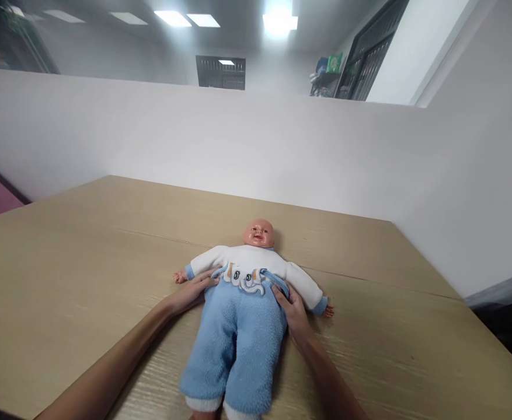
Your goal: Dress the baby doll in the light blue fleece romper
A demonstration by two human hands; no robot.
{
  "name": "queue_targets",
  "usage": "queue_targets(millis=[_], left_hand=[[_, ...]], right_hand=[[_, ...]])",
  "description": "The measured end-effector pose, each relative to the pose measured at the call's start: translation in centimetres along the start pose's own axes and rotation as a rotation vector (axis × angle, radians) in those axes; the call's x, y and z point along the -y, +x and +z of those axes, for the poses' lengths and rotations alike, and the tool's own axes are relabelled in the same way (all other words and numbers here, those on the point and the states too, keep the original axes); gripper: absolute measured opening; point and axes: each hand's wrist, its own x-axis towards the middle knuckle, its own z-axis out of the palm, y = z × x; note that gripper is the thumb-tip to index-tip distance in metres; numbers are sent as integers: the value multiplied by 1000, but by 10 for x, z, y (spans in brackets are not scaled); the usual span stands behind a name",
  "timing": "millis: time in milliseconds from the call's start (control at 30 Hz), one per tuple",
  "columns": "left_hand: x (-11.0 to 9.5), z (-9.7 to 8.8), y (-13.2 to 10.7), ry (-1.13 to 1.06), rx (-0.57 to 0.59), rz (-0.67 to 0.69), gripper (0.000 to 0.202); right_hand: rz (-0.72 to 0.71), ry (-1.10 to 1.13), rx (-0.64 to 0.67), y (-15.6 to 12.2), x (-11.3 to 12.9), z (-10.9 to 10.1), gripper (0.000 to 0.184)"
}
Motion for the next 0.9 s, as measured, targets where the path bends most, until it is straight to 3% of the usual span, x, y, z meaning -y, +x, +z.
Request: queue_targets(millis=[67, 200, 367, 533, 767, 900], left_hand=[[-4, -2, -3, 180, -13, 95, 38], [-12, 3, -7, 418, 6, 273, 34], [-12, 23, 1, 464, -153, 552, 33], [-5, 25, 14, 403, -211, 416, 39], [-7, -11, 1, 603, 38, 329, 34], [-6, -8, 1, 518, 11, 279, 44]], right_hand=[[-160, -236, -44, -3, 2, -1, 35], [-430, -625, -204, -16, 5, 1, 33], [-449, -520, -217, -11, 2, 5, 30], [-266, -350, -138, 11, -1, -6, 40], [-335, -623, 65, 3, 7, -31, 28], [-208, -391, -19, 3, -4, -19, 37]])
